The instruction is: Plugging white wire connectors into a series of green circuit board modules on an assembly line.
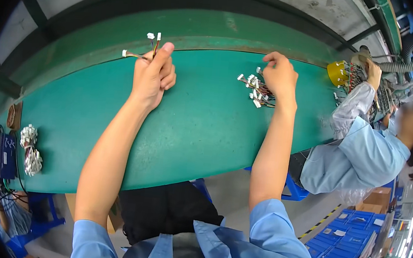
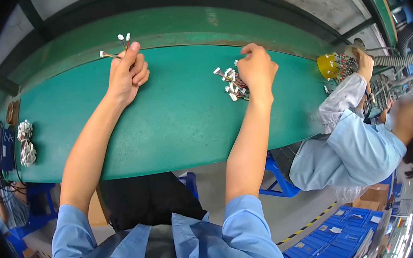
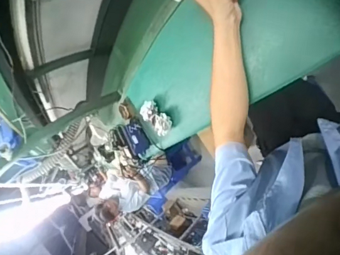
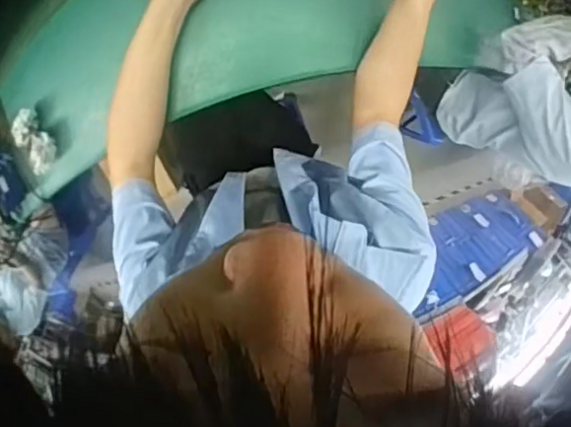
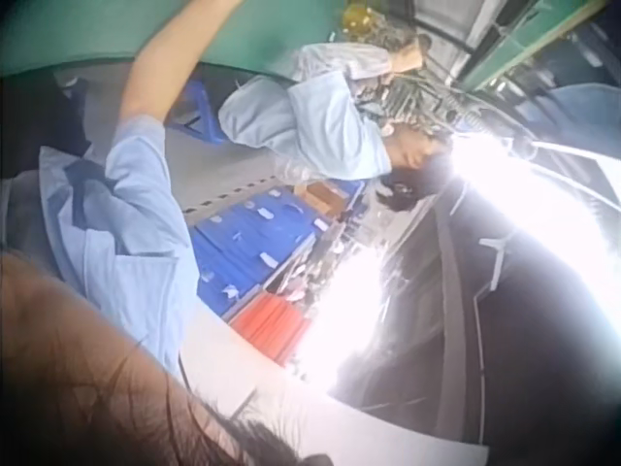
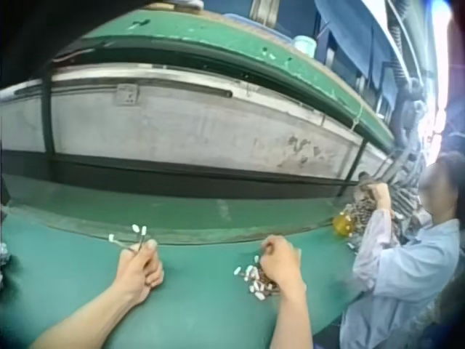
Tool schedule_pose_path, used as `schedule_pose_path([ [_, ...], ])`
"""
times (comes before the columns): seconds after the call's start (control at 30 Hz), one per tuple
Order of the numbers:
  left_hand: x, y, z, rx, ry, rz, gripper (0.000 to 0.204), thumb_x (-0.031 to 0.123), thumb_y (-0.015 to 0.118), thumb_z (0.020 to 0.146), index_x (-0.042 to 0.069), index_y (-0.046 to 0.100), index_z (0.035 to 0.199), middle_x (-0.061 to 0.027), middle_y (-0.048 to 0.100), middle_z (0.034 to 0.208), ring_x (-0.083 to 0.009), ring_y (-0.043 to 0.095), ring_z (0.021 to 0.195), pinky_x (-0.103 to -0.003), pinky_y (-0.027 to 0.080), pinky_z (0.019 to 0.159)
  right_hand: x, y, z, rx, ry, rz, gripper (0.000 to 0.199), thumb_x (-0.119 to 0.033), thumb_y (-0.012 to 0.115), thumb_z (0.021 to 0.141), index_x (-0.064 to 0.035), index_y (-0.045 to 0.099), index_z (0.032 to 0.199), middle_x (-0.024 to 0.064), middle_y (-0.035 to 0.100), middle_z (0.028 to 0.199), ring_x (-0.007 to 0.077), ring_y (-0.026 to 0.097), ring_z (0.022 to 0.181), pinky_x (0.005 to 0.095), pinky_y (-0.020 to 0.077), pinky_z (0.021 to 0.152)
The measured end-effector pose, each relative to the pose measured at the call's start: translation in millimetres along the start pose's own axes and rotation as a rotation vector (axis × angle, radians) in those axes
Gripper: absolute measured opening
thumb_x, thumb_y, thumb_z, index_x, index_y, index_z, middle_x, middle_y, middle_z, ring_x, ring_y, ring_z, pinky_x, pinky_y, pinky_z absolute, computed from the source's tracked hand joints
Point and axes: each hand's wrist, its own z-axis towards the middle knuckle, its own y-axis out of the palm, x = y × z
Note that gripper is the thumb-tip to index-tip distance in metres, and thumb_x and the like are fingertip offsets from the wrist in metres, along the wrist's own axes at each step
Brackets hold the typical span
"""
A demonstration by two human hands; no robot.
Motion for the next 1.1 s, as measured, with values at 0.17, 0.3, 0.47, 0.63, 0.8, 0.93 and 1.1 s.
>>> schedule_pose_path([
  [0.17, -6.4, -6.7, 4.3, -0.179, 0.074, -0.151, 0.05, 0.05, 0.06, 0.102, 0.019, 0.038, 0.069, 0.0057, 0.03, 0.056, -0.0079, 0.027, 0.045, -0.024, 0.024, 0.044, 15.3, 3.2, 8.6, -0.192, 0.017, -0.031, 0.034, -0.008, 0.055, 0.08, -0.0105, 0.074, 0.108, 0.0029, 0.072, 0.082, 0.024, 0.066, 0.076, 0.0334, 0.0499, 0.078],
  [0.3, -5.9, -8.3, 2.0, -0.164, 0.023, -0.084, 0.05, 0.051, 0.057, 0.102, 0.018, 0.037, 0.07, 0.0038, 0.034, 0.059, -0.0094, 0.031, 0.047, -0.025, 0.026, 0.046, 0.2, 2.0, 3.4, -0.049, 0.007, 0.152, 0.032, -0.005, 0.056, 0.082, -0.0065, 0.073, 0.109, 0.0046, 0.07, 0.082, 0.0218, 0.065, 0.074, 0.0318, 0.0502, 0.075],
  [0.47, -2.7, -1.0, 0.4, -0.253, -0.046, -0.166, 0.046, 0.048, 0.055, 0.104, 0.017, 0.038, 0.074, 0.0007, 0.038, 0.065, -0.0109, 0.034, 0.051, -0.026, 0.029, 0.049, -3.3, 5.9, 3.5, 0.077, -0.161, 0.632, 0.028, 0.0, 0.056, 0.085, -0.0007, 0.071, 0.109, 0.0062, 0.068, 0.084, 0.0193, 0.062, 0.073, 0.0281, 0.0494, 0.072],
  [0.63, 1.3, -7.5, 0.6, -0.258, -0.077, -0.176, 0.037, 0.039, 0.051, 0.107, 0.012, 0.045, 0.083, -0.003, 0.044, 0.072, -0.0138, 0.04, 0.056, -0.029, 0.036, 0.053, -22.4, 9.8, 0.3, 0.032, -0.299, 1.069, 0.027, 0.005, 0.055, 0.091, 0.0034, 0.069, 0.114, 0.008, 0.065, 0.09, 0.0188, 0.061, 0.078, 0.0292, 0.0503, 0.078],
  [0.8, -6.3, 5.9, -1.2, -0.166, -0.087, -0.046, 0.028, 0.03, 0.05, 0.108, 0.004, 0.056, 0.099, -0.0082, 0.057, 0.08, -0.0193, 0.055, 0.064, -0.031, 0.047, 0.06, -33.9, 22.2, -5.5, -0.135, -0.324, 1.501, 0.024, 0.006, 0.057, 0.093, 0.0037, 0.068, 0.115, 0.0101, 0.065, 0.094, 0.0212, 0.064, 0.083, 0.0299, 0.0518, 0.084],
  [0.93, -1.6, 16.9, -0.4, -0.112, -0.09, 0.062, 0.028, 0.025, 0.053, 0.108, -0.001, 0.062, 0.112, -0.0142, 0.066, 0.09, -0.0248, 0.066, 0.079, -0.033, 0.055, 0.07, -51.9, 32.2, -11.3, -0.284, -0.313, 1.611, 0.022, 0.006, 0.058, 0.094, 0.0039, 0.067, 0.115, 0.0122, 0.066, 0.097, 0.023, 0.066, 0.088, 0.0312, 0.0521, 0.089],
  [1.1, -0.2, 12.4, -3.2, -0.103, -0.131, 0.128, 0.033, 0.023, 0.061, 0.105, -0.005, 0.066, 0.121, -0.0195, 0.072, 0.105, -0.0296, 0.073, 0.097, -0.036, 0.061, 0.083, -71.6, 55.8, -25.6, -0.414, -0.316, 1.67, 0.022, 0.006, 0.059, 0.094, 0.0037, 0.066, 0.114, 0.0139, 0.068, 0.102, 0.0228, 0.066, 0.092, 0.0316, 0.0519, 0.091],
])
